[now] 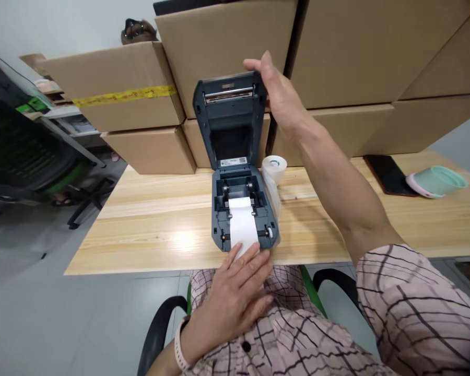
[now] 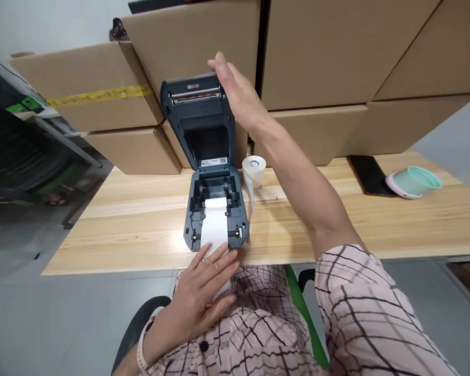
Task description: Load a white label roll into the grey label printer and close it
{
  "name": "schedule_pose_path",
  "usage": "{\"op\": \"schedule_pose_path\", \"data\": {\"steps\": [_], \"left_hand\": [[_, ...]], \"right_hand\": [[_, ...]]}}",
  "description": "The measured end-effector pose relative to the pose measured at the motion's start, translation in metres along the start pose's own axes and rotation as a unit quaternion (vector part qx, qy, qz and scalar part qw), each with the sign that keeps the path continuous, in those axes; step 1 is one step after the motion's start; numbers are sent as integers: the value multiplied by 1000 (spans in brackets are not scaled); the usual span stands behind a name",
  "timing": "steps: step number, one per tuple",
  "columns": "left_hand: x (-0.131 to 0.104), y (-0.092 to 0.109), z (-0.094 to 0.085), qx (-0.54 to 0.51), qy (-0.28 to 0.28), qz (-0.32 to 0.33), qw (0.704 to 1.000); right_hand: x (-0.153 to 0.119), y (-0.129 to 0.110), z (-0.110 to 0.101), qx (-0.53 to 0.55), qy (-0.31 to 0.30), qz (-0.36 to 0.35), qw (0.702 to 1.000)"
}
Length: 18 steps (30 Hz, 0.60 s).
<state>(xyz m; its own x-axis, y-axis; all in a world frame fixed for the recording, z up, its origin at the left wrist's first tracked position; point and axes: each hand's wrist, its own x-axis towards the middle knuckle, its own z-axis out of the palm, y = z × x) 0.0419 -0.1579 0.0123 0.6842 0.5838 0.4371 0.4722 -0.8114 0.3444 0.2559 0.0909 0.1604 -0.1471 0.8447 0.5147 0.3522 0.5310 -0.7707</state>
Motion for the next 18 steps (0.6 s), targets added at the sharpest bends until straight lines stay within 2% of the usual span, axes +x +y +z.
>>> {"op": "schedule_pose_path", "data": {"steps": [3,5,6,9,10,11,12,14,16,18], "left_hand": [[-8,1,-9,-119,50,-5,992],[-12,0,-10,-173,126,-13,977],[-13,0,-10,-181,188,-22,965],[-8,-8,-8,-124,389,-58,911],[-3,-13,-8,-93,428,-76,896],[2,-19,-9,-63,442,-93,890],[8,-25,-9,-42,432,-112,894],[18,-39,-9,-20,360,-120,925],[25,-52,-7,-15,272,-84,958],[27,-61,-2,-14,232,-48,972]], "right_hand": [[-44,-8,6,-37,31,-60,997],[-90,-11,10,-87,51,-107,989],[-114,-12,14,-111,45,-129,984],[-180,-5,27,-157,10,-165,974],[-197,-1,32,-160,-3,-175,971],[-211,4,36,-161,-14,-182,970],[-223,10,40,-159,-23,-188,969],[-237,19,47,-154,-15,-198,968],[-244,25,53,-142,14,-202,969],[-245,27,58,-119,48,-198,972]]}}
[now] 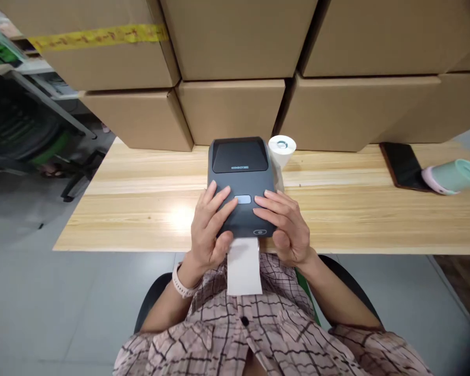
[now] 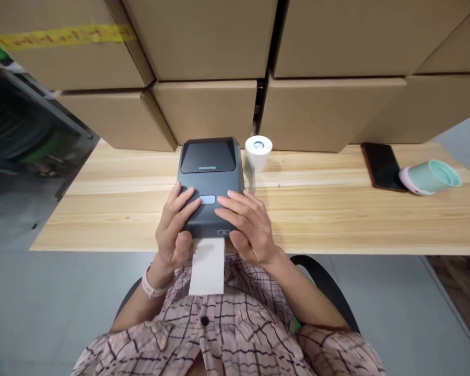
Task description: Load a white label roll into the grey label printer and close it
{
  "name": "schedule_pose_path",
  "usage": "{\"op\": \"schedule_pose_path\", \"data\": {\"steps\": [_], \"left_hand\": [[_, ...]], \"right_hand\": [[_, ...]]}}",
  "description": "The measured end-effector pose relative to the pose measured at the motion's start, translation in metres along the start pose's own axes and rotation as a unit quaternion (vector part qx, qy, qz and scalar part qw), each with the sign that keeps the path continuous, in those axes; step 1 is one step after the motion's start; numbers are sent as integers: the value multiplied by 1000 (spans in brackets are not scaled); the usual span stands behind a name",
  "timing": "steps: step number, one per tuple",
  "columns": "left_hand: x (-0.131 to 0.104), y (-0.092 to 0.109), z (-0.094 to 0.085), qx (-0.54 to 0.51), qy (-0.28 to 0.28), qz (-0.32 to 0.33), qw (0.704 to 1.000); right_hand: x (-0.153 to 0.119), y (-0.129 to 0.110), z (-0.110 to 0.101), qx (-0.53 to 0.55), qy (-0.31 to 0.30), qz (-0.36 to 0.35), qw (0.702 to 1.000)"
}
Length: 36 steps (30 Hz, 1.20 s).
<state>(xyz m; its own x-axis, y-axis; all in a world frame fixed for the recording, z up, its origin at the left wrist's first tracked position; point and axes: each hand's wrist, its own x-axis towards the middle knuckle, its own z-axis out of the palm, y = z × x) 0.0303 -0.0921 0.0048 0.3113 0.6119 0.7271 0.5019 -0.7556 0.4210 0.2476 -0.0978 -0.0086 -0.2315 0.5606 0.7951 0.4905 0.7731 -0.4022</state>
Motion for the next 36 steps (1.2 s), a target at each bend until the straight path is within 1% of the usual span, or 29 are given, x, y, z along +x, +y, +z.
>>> {"op": "schedule_pose_path", "data": {"steps": [1,3,8,10,11,12,13,14,15,17,18,19,20,21,22,23,24,25,26,27,28,32,34,36], "left_hand": [[-1,-3,3,-2,0,9,1000],[-4,-6,7,-3,18,14,1000],[-6,-7,13,-13,47,15,999],[-6,-7,12,-22,49,7,999],[-6,-6,12,-28,41,-1,999],[-9,-4,11,-33,36,-15,999],[-12,-2,11,-34,47,-34,998],[-18,2,11,-32,80,-57,995],[-25,7,11,-29,139,-79,987],[-43,19,11,-38,279,-130,951],[-51,25,10,-65,316,-161,933],[-57,32,9,-108,280,-211,930],[-62,38,7,-161,197,-269,929],[-63,44,5,-223,90,-332,912],[-62,48,2,-287,-24,-390,874],[-60,51,0,-346,-118,-434,823],[-56,52,-2,-396,-179,-464,772],[-51,53,-3,-436,-216,-479,731],[-47,52,-4,-463,-235,-482,706],[-44,50,-4,-477,-242,-476,698],[-42,48,-4,-479,-245,-468,701],[-45,41,0,-428,-242,-455,743],[-48,40,2,-406,-234,-456,757],[-50,39,4,-398,-232,-452,764]], "right_hand": [[0,0,3,9,16,9,1000],[-1,-2,8,17,41,30,999],[-4,-4,22,10,97,68,993],[-4,-5,25,12,117,75,990],[-3,-5,26,16,121,76,990],[-1,-5,26,21,123,76,989],[0,-4,26,26,124,75,989],[1,-4,25,29,124,73,989],[2,-4,24,30,122,70,990],[4,-4,23,29,117,65,991],[4,-4,23,28,114,65,991],[5,-4,23,26,114,66,991],[5,-4,24,23,115,68,991],[6,-4,24,20,118,69,990],[6,-5,25,16,120,70,990],[7,-5,24,12,117,72,990],[9,-6,24,6,107,73,992],[11,-7,22,-1,90,73,993],[13,-9,20,-11,66,73,995],[15,-11,16,-25,38,72,996],[17,-13,13,-45,9,69,997],[32,-23,-3,-151,-98,57,982],[41,-25,-8,-188,-136,38,972],[49,-25,-8,-208,-160,8,965]]}}
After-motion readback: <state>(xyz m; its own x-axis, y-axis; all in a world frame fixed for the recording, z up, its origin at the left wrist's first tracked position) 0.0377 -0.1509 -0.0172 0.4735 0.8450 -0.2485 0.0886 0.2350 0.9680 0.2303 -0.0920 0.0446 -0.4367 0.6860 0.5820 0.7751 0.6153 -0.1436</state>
